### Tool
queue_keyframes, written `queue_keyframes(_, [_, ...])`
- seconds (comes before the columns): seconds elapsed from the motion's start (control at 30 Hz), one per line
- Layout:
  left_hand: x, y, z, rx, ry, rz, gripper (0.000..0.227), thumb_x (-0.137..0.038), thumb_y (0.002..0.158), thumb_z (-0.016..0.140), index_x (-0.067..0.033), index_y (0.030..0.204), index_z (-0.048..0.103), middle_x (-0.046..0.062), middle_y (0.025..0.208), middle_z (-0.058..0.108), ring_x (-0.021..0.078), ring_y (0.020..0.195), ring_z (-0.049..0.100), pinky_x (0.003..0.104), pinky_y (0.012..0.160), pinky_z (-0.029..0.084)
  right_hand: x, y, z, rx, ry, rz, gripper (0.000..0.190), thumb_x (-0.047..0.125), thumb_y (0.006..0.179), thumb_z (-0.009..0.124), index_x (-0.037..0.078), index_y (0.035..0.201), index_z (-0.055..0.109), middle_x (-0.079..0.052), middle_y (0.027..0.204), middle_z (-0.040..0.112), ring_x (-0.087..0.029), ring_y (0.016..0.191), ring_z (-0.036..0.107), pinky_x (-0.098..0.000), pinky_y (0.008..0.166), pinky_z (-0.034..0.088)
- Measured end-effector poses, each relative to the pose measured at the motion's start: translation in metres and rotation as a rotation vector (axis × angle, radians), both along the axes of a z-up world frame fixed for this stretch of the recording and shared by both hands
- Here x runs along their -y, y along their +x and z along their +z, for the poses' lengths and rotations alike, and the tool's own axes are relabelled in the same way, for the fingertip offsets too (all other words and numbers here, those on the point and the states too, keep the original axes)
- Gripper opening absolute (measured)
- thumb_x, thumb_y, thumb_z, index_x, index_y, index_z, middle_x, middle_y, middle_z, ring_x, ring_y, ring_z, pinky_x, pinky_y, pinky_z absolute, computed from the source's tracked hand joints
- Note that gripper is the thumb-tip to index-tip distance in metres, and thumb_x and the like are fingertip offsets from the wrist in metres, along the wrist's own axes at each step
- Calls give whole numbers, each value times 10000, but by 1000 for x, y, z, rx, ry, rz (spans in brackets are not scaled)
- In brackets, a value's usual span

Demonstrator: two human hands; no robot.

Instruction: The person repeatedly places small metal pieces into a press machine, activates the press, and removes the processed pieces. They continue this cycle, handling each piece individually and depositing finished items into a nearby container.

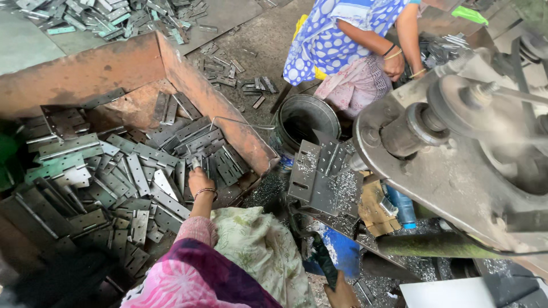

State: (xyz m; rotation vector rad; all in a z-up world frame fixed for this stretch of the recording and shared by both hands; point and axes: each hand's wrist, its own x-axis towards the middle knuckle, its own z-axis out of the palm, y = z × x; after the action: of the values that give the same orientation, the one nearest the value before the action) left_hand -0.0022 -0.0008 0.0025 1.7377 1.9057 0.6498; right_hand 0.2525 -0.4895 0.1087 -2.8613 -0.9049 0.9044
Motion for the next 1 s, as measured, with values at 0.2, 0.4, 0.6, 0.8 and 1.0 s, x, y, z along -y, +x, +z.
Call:
queue_keyframes(0.2, [14, -1, 57, 215, 65, -35, 398, -94, 785, 740, 6, 1157, 640, 266, 1038, 702, 458, 961, 674, 518, 852, 542, 5, -5, -4, -25, -43, -33, 682, 354, 890, 673, 104, 1421, 326, -257, 984, 743, -421, 969, 729, -512, 879, 560])
queue_keyframes(0.4, [54, 37, 152, 334, -8, -355, 619, -140, 755, 788, -90, 1343, 601, 261, 955, 725, 416, 888, 716, 484, 830, 554, 0, -17, 5, -30, 54, -25, 649, 298, 899, 694, 52, 1384, 340, -257, 1046, 720, -414, 996, 711, -500, 881, 563])
queue_keyframes(0.6, [128, 133, 174, 563, -119, -527, 764, -85, 732, 738, -179, 1466, 545, 236, 1010, 736, 392, 916, 744, 460, 812, 581, -10, -20, 22, -111, 93, -43, 517, 243, 903, 690, 38, 1281, 402, -238, 1020, 731, -375, 953, 738, -468, 839, 579])
queue_keyframes(0.8, [188, 209, 127, 524, -104, -410, 350, -64, 800, 755, 1, 1140, 708, 225, 1109, 764, 386, 1047, 729, 425, 936, 572, -6, -24, 30, -121, 52, -58, 522, 253, 903, 673, 51, 1297, 394, -247, 1031, 731, -385, 967, 737, -477, 856, 575])
queue_keyframes(1.0, [219, 177, 149, -143, 147, -911, 347, -280, 940, 667, -69, 1215, 682, 145, 1558, 455, 362, 1476, 403, 496, 1136, 420, -6, -25, 28, -81, 96, -73, 589, 274, 882, 703, 34, 1319, 389, -265, 1076, 713, -412, 1023, 713, -491, 889, 566])
